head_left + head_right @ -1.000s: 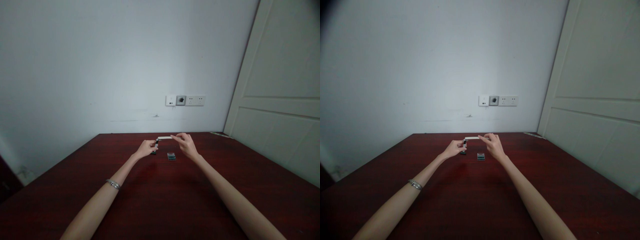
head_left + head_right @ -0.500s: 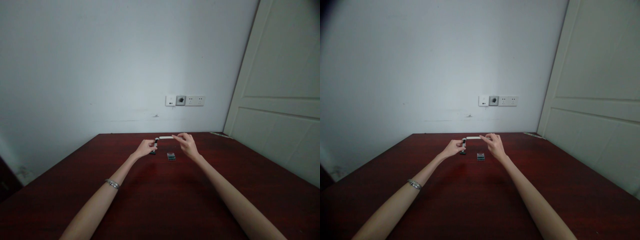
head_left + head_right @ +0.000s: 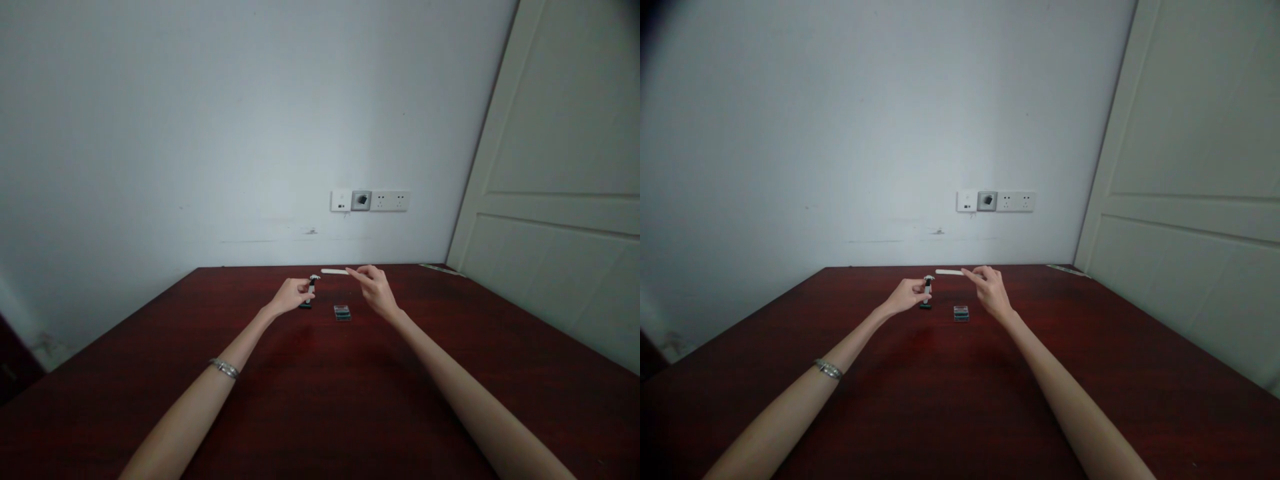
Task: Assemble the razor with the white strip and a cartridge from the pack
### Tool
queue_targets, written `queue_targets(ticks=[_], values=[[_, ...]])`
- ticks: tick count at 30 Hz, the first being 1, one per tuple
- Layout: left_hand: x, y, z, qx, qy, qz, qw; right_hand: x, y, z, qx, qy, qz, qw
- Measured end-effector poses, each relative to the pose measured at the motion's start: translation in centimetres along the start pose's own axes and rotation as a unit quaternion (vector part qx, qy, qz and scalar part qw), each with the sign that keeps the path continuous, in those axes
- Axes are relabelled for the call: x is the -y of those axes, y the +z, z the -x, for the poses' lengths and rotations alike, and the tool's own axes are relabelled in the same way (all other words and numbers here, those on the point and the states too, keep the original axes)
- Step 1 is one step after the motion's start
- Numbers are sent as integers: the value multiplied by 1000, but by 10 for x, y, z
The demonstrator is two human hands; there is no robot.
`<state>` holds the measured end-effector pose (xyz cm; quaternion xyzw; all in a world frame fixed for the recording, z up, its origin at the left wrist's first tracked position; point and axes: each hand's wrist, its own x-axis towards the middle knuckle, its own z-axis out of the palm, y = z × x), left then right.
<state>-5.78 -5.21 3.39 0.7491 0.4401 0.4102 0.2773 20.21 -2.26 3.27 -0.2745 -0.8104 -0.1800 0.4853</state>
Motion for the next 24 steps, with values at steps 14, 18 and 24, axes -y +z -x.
queue_targets(ticks=[14, 18, 24], values=[[6, 2, 0, 12, 12, -18, 1000, 3, 4, 3, -24, -51, 0, 998], [3, 3, 0, 15, 14, -4, 1000, 8, 5, 2, -8, -58, -7, 998], [3, 0, 1, 11, 3, -2, 1000, 0, 4, 4, -22, -54, -2, 998]])
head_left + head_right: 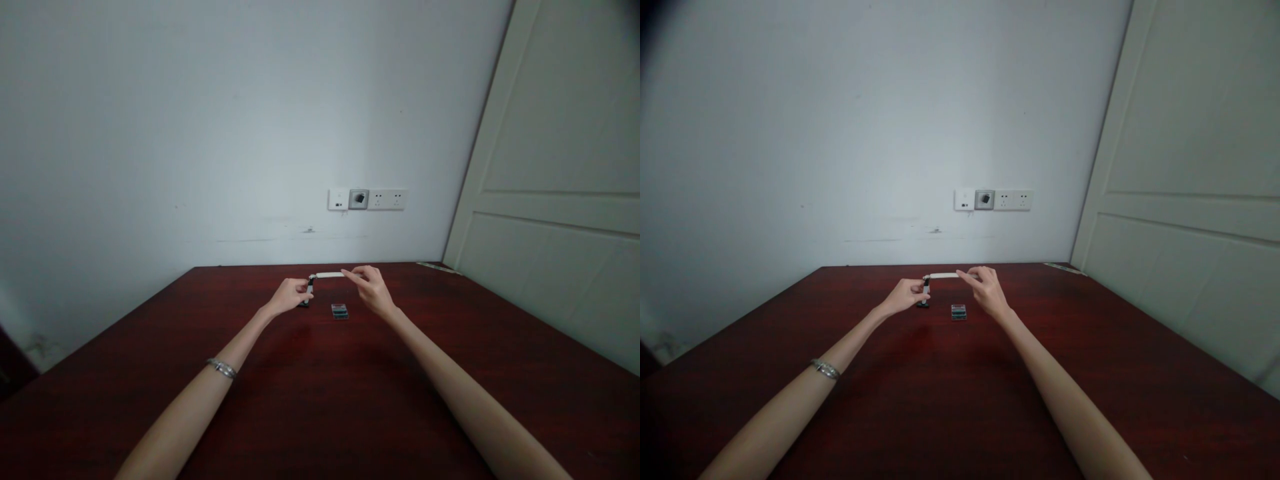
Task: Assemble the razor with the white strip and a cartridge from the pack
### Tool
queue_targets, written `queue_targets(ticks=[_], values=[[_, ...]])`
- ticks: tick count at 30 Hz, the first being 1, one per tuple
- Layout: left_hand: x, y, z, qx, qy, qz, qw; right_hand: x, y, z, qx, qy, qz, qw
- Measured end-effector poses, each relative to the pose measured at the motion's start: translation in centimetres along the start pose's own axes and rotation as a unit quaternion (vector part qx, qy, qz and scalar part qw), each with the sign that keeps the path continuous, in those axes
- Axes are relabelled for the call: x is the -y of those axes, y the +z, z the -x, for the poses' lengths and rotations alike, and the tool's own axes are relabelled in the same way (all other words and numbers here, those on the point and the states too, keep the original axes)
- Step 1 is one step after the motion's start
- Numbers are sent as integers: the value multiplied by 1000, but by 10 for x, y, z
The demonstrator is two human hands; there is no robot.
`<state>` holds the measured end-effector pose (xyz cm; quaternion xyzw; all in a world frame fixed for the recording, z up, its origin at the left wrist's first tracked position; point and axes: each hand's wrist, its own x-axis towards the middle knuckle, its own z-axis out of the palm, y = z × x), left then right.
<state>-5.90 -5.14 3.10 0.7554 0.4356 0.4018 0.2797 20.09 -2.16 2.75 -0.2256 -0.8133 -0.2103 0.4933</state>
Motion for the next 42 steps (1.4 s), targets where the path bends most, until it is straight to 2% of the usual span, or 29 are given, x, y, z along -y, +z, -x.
queue_targets(ticks=[5, 10, 13, 17, 23, 29, 36, 42], values=[[-1, 4, 0, 7, 4, 3, 1000, 8, 5, -2, 4, 9, -8, 1000], [-3, -3, -3, -19, -13, 17, 1000, -8, 1, 8, 12, 25, 6, 1000], [-6, -5, -3, -14, -54, 55, 997, -16, -5, 11, 45, 53, 2, 998], [-14, -3, -1, 16, -129, 111, 985, -10, -7, 6, 86, 92, 12, 992], [-23, 3, 3, 41, -196, 183, 962, 1, -1, -1, 106, 88, 49, 989], [-33, 13, 6, 87, -202, 203, 954, 9, 6, -5, 94, 66, 34, 993], [-29, 11, 5, 80, -191, 192, 959, -8, 5, 6, 79, 54, 26, 995], [-25, 13, 5, 75, -194, 183, 961, 5, 6, -2, 80, 41, 20, 996]])
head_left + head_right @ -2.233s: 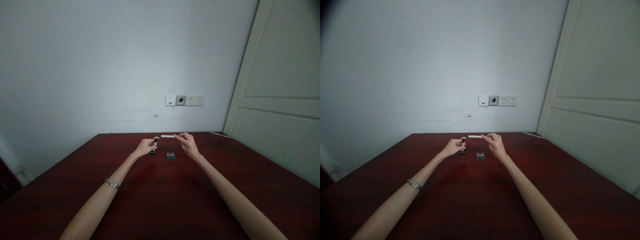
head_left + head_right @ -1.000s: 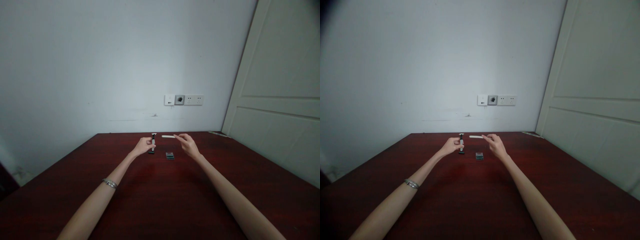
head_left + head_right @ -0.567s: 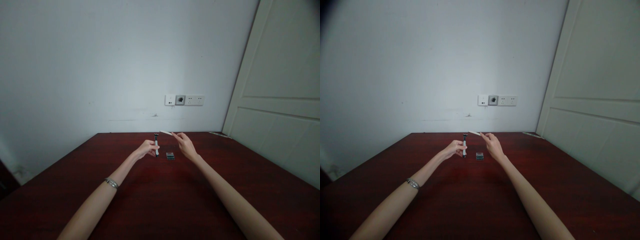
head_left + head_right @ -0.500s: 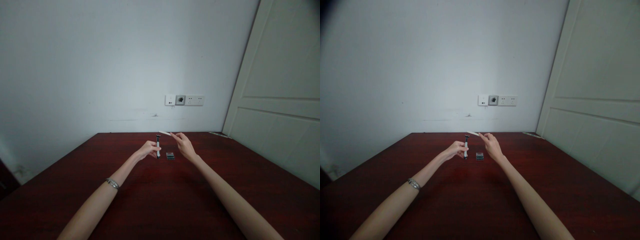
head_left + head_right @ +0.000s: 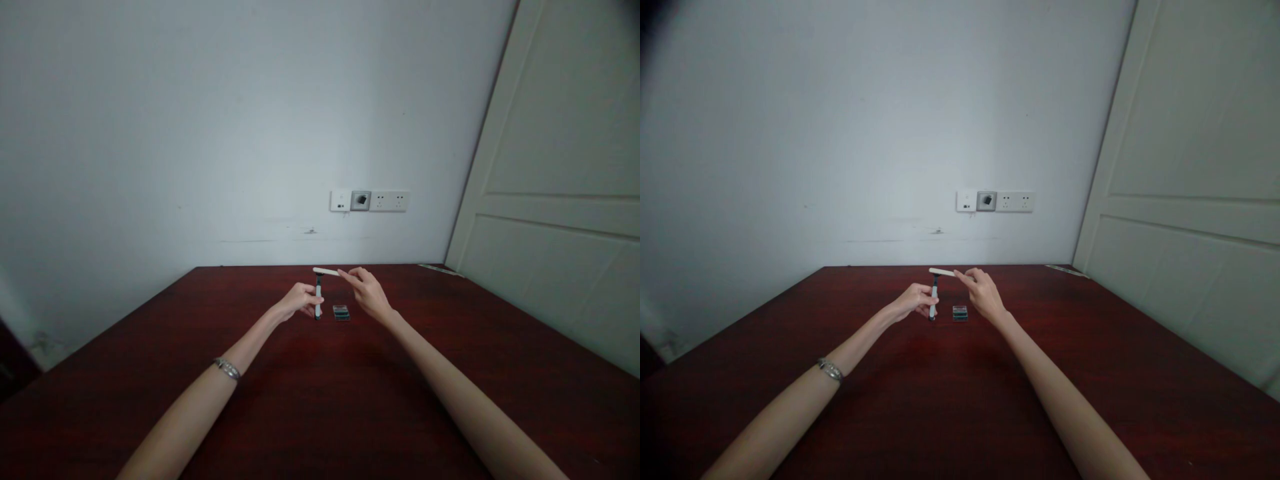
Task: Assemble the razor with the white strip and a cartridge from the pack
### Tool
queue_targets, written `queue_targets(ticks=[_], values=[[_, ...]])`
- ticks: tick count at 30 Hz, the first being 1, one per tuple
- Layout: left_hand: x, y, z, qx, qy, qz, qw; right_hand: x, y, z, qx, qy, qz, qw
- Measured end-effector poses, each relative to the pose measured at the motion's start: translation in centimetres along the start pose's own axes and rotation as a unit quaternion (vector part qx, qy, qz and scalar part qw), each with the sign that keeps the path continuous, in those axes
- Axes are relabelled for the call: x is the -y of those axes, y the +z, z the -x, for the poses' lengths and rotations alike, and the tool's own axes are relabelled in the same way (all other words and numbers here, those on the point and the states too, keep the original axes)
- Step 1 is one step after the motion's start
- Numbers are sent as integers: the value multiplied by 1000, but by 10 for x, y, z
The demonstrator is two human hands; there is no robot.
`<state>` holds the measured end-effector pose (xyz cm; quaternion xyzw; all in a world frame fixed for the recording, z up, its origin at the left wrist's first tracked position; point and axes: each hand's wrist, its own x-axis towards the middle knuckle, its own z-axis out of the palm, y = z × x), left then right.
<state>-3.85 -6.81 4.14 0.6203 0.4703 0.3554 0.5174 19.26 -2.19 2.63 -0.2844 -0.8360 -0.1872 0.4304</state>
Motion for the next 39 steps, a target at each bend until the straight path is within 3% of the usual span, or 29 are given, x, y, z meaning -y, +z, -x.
queue_targets(ticks=[9, 16, 23, 30, 39], values=[[-14, 3, 7, -25, 16, -17, 999, -19, -8, 8, -18, -27, 17, 999], [-9, 4, 5, -21, 24, -20, 999, -1, -5, -2, -23, -17, 20, 999], [-12, -3, 7, -45, 53, -16, 997, -17, -6, 8, -37, 0, 40, 999], [-7, 2, 2, -27, 49, -36, 998, 3, -5, -3, -35, -12, 18, 999], [-6, 2, 3, -40, 61, -40, 997, -8, -6, 2, -36, -5, 23, 999]])
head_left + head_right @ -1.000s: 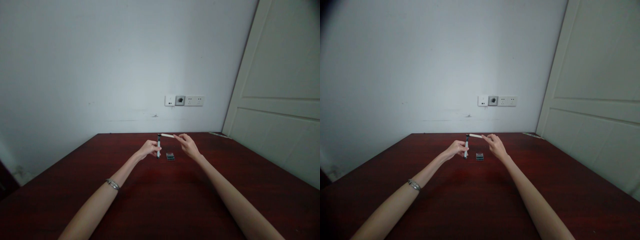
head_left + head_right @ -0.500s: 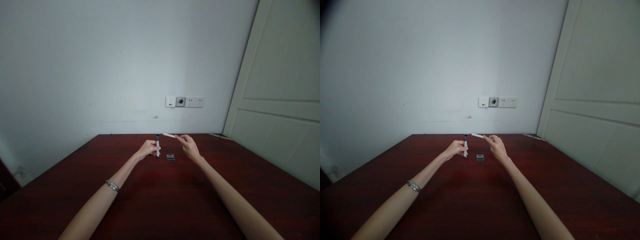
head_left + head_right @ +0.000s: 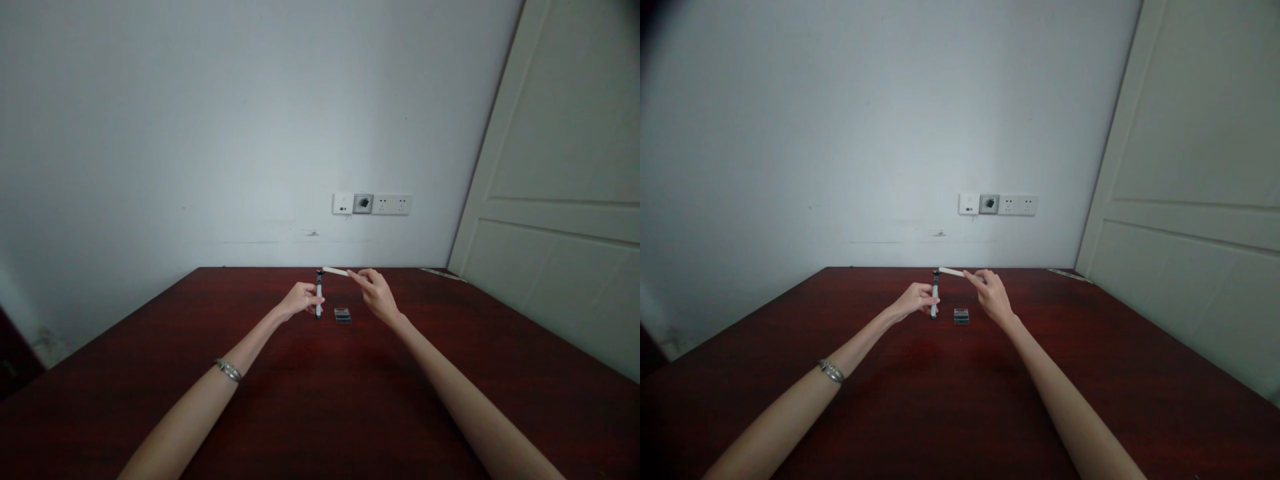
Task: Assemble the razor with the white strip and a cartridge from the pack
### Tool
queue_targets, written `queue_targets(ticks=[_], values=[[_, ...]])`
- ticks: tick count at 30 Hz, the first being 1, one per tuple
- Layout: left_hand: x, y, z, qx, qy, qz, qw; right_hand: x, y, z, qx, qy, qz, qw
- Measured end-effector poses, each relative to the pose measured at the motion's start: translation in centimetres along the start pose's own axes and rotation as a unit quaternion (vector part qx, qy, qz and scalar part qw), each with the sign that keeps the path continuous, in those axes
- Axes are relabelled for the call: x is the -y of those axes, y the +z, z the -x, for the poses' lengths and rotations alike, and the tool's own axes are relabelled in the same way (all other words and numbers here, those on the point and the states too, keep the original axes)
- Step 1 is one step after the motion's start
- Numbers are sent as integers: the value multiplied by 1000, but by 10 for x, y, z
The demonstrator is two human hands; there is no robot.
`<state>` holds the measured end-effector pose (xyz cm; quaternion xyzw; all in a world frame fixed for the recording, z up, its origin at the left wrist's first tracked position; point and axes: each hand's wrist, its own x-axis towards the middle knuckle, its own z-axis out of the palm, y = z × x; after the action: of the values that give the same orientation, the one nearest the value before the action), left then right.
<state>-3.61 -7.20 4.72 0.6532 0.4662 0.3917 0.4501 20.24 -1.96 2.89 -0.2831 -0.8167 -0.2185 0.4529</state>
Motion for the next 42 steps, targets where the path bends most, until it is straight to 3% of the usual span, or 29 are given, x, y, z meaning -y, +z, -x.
queue_targets(ticks=[17, 24, 30, 37, 42], values=[[1, 2, -1, 19, 4, 6, 1000, 5, 2, -1, -8, 6, -22, 1000], [0, 2, -1, 16, 19, 14, 1000, -6, 0, 5, -1, 35, -29, 999], [-1, 2, 0, 17, 3, 19, 1000, 7, -1, -3, 0, 24, -57, 998], [-3, 2, 0, 14, 12, 20, 1000, -9, -3, 4, 0, 47, -49, 998], [0, 3, -1, 19, 9, 16, 1000, 1, -1, -3, 1, 36, -76, 996]])
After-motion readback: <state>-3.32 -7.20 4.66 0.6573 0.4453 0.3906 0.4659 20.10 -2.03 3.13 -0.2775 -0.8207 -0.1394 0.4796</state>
